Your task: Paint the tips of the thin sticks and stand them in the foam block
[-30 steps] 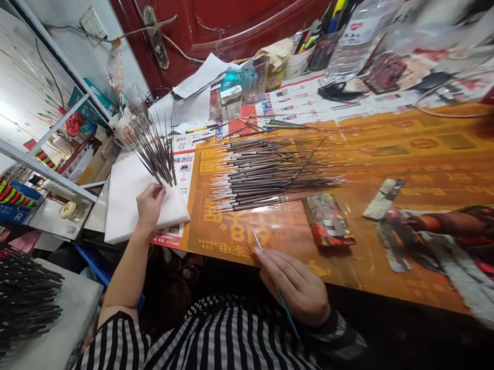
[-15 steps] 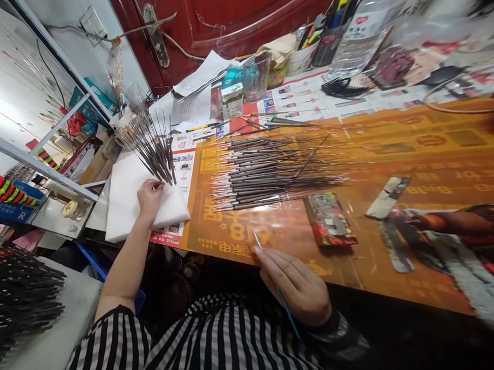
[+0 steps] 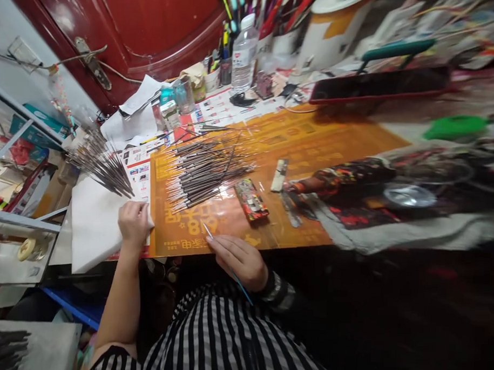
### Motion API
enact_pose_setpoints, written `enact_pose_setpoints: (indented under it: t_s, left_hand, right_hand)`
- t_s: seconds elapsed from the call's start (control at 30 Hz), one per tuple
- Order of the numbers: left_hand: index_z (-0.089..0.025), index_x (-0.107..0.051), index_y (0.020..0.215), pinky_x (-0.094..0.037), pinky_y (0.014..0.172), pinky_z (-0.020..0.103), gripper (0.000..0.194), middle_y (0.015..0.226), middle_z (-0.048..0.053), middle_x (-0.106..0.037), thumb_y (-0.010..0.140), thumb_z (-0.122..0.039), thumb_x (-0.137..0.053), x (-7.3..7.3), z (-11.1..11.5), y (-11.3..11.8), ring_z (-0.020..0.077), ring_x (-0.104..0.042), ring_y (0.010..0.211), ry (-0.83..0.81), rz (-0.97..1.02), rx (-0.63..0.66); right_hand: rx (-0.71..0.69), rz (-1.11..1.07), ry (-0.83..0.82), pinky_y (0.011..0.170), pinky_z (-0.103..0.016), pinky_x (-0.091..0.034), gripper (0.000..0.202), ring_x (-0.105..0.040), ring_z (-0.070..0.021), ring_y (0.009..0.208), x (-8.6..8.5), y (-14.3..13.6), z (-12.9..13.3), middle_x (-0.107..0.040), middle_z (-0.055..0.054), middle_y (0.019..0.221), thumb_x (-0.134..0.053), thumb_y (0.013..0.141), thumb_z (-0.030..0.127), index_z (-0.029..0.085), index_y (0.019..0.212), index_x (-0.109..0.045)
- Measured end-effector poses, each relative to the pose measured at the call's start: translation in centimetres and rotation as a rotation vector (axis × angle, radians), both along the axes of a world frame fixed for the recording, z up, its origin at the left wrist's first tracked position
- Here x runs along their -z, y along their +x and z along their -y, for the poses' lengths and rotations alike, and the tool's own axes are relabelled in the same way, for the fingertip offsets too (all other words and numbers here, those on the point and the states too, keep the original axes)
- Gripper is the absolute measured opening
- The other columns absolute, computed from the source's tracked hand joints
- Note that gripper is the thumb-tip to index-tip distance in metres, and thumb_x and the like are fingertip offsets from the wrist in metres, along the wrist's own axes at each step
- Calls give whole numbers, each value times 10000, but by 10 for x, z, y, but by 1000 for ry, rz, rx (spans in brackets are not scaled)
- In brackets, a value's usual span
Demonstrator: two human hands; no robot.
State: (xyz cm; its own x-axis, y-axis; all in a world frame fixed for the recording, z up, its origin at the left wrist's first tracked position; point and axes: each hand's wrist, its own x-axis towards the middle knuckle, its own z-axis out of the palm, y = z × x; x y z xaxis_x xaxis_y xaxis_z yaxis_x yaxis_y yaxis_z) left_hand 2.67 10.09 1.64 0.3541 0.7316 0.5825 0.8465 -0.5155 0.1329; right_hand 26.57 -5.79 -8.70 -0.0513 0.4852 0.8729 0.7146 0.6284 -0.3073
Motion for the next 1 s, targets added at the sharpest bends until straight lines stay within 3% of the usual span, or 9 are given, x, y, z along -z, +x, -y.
enact_pose_setpoints:
  t_s: [0.1, 0.27, 0.43, 0.53, 0.7, 0.83, 1.0]
  left_hand:
    - [-210, -675, 917, -455, 828, 320, 133, 893, 43, -684, 965, -253, -559, 9, 12, 43, 193, -602, 874, -86, -128, 227]
    - [-199, -662, 887, -447, 795, 337, 147, 927, 77, -640, 958, -209, -533, 18, -10, 83, 225, -569, 889, -139, -322, 184]
    - [-199, -657, 850, -449, 773, 322, 178, 884, 68, -645, 964, -228, -523, 19, -21, 79, 216, -579, 853, -118, -241, 198]
    - [-207, -671, 924, -465, 799, 307, 170, 907, 49, -675, 977, -252, -516, 15, -8, 71, 196, -606, 874, -86, -104, 281]
    - [-218, -689, 1013, -491, 840, 310, 145, 958, 51, -688, 955, -269, -567, 16, 17, 65, 192, -620, 897, -50, -63, 421]
    - [-222, -695, 1036, -499, 841, 316, 162, 968, 58, -687, 960, -259, -557, 24, 20, 62, 192, -623, 886, -3, -55, 420]
    - [-218, -697, 1042, -495, 831, 320, 170, 971, 62, -690, 955, -239, -552, 28, 16, 59, 192, -615, 879, 34, -66, 428]
  right_hand:
    - [-1, -23, 2, 845, -364, -643, 608, -728, -227, 970, -3, 0, 0, -745, -121, 1069, -539, 933, 47, 144, 1519, -406]
    - [-4, -106, -17, 826, -347, -641, 599, -721, -211, 956, -12, 6, 4, -734, -110, 1046, -516, 930, 25, 179, 1503, -434]
    - [79, -108, 27, 818, -342, -640, 576, -718, -216, 962, -21, 30, 10, -732, -108, 1018, -522, 933, 49, 170, 1492, -453]
    - [181, -109, 67, 810, -345, -640, 563, -716, -217, 973, -23, 51, 12, -735, -103, 1029, -532, 935, 71, 185, 1483, -468]
    - [318, -85, 81, 852, -423, -636, 535, -709, -251, 1019, -24, 79, 4, -732, -125, 1114, -540, 941, 101, 180, 1467, -486]
    - [430, -134, 6, 921, -467, -622, 474, -693, -267, 1093, -22, 82, -6, -717, -124, 1187, -497, 974, 128, 192, 1443, -519]
    - [434, -122, -99, 1073, -460, -555, 518, -614, -262, 1265, -20, 80, -11, -639, -134, 1346, -459, 994, 114, 177, 1508, -437]
